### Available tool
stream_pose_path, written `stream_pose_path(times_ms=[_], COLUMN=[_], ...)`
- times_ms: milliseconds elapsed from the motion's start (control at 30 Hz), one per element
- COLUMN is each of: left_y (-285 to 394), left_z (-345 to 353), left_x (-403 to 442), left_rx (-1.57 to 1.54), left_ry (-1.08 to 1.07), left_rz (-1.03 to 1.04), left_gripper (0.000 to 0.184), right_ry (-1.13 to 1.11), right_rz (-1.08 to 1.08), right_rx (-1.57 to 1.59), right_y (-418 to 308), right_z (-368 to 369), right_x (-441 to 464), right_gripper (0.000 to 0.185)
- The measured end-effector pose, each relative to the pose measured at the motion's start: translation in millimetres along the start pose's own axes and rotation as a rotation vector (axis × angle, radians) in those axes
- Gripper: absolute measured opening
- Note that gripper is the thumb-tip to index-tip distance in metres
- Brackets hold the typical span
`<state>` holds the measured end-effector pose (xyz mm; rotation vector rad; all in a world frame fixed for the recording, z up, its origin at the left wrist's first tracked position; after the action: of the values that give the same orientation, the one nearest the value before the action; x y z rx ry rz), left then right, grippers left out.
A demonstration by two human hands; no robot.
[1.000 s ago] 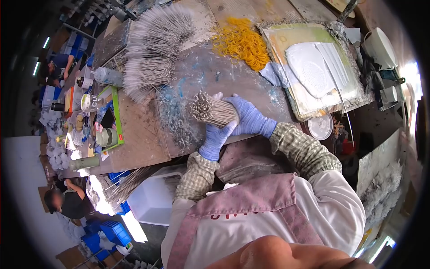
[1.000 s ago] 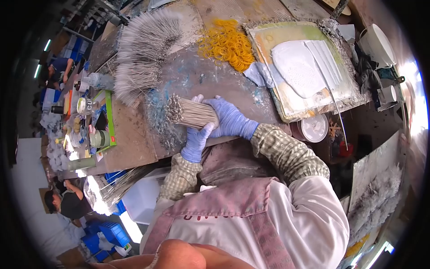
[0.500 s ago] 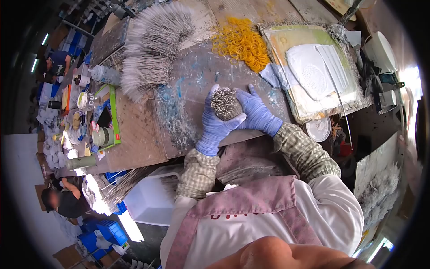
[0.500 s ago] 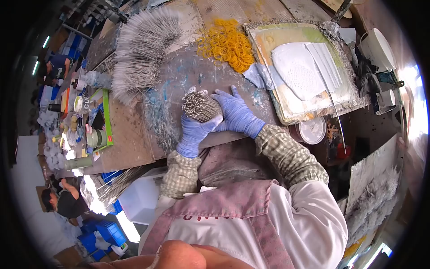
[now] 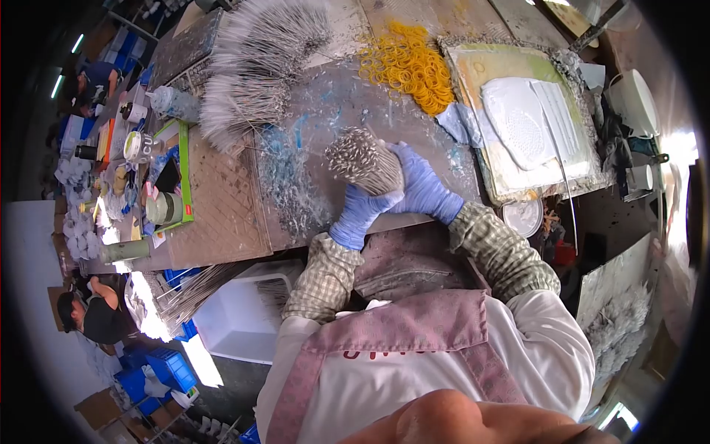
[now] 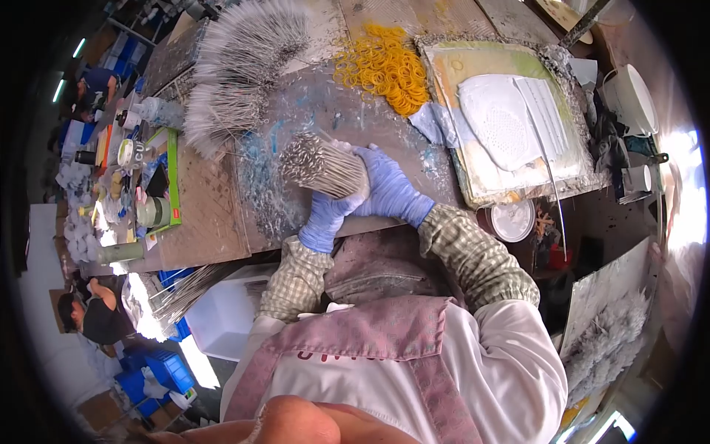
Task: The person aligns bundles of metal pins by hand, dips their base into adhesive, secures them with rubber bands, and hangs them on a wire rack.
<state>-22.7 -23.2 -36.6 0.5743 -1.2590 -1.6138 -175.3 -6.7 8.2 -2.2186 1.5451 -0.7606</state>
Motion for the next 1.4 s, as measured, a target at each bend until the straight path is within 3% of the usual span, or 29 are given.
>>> stream_pose_path(times_ms=[67, 100, 233, 267, 333, 500, 533, 600, 667, 733, 767, 800, 867, 933, 1000, 1033, 1100, 1133, 1200, 1233, 1300, 1333, 1400], left_y=[-0.2, 1.0, 62.5, 81.1, 111.3, 104.5, 100.6, 93.2, 89.7, 81.3, 76.4, 73.0, 77.2, 77.4, 73.3, 51.9, 46.8, 43.4, 37.3, 35.7, 31.1, 31.7, 28.0], left_z=[2.7, -4.7, 12.3, 25.0, 43.0, 35.5, 35.8, 33.8, 32.8, 30.4, 28.9, 27.4, 29.5, 32.1, 33.1, 25.2, 23.6, 23.4, 24.9, 24.4, 32.1, 40.0, 57.9], left_x=[-2.5, 0.4, 16.5, 20.1, 25.7, 31.2, 31.9, 36.4, 45.6, 43.2, 42.1, 41.7, 41.3, 39.4, 40.7, 39.9, 40.3, 39.4, 40.6, 40.1, 28.7, 34.0, 52.8], left_rx=[0.108, 0.352, 0.643, 0.642, 0.249, 0.23, 0.151, 0.06, 0.247, 0.202, 0.168, 0.135, 0.176, 0.22, 0.245, 0.543, 0.514, 0.482, 0.414, 0.386, 0.308, 0.311, 0.742], left_ry=[-0.003, -0.087, -0.213, -0.207, -0.055, -0.106, -0.121, -0.129, -0.224, -0.199, -0.181, -0.162, -0.152, -0.127, -0.15, -0.171, -0.186, -0.203, -0.227, -0.237, -0.29, -0.297, -0.35], left_rz=[0.082, 0.121, 0.263, 0.259, 0.256, 0.112, 0.131, 0.142, 0.348, 0.254, 0.161, 0.07, 0.116, 0.146, 0.116, 0.349, 0.283, 0.22, 0.105, 0.047, -0.094, -0.102, -0.334], left_gripper=[0.094, 0.097, 0.104, 0.104, 0.103, 0.089, 0.08, 0.07, 0.054, 0.052, 0.05, 0.048, 0.043, 0.039, 0.056, 0.062, 0.061, 0.059, 0.056, 0.055, 0.052, 0.052, 0.067], right_ry=[-0.032, -0.035, 0.117, 0.127, 0.1, 0.111, 0.104, 0.061, 0.082, 0.043, -0.203, -0.213, -0.174, 0.132, 0.196, 0.192, 0.165, 0.434, -0.546, -0.555, -0.265, -0.213, -0.296], right_rz=[0.086, 0.083, 0.089, 0.068, 0.047, 0.095, 0.099, 0.069, 0.009, -0.039, 0.063, 0.06, 0.058, -0.199, -0.439, -0.433, -0.465, -0.531, -0.073, -0.083, -0.075, 0.031, 0.079], right_rx=[0.114, 0.111, 0.142, 0.126, 0.096, 0.206, 0.203, 0.065, -0.138, -0.256, -0.112, -0.123, 0.189, 0.143, 0.235, 0.242, -0.009, -0.375, -0.511, -0.502, -0.455, -0.498, -0.549], right_y=[-2.4, -1.1, 14.3, 16.7, 26.8, 7.4, 6.2, 8.8, 40.3, 37.0, 56.1, 49.2, 4.8, -39.3, -79.1, -87.9, -104.2, -98.4, -133.8, -125.4, -98.5, -92.3, -76.9], right_z=[-3.8, 0.4, 21.5, 26.5, 37.2, 14.3, 12.9, 13.4, 41.1, 39.5, 53.0, 31.8, -44.4, -108.7, -146.7, -148.3, -133.7, -89.1, -78.4, -74.4, -74.2, -77.8, -88.4], right_x=[-7.3, -9.0, -9.8, -9.7, -12.2, -9.2, -8.6, -6.5, -14.3, -12.7, -17.7, -20.8, -10.5, 17.4, 52.7, 66.1, 94.8, 99.3, 101.6, 105.4, 105.9, 107.8, 98.2], right_gripper=[0.089, 0.089, 0.08, 0.079, 0.078, 0.077, 0.077, 0.08, 0.085, 0.097, 0.111, 0.111, 0.12, 0.126, 0.115, 0.115, 0.094, 0.057, 0.049, 0.049, 0.042, 0.042, 0.038])
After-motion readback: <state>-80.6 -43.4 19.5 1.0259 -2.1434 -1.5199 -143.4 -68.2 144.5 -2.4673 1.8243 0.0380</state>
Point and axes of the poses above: each hand's wrist, its own x-axis towards the middle knuckle, its own z-axis out of the palm, y = z × x, the point moved 2 cm from there along x, towards the middle knuckle, and after that the axes turned 14 degrees about -x, right-handed, at the moved point
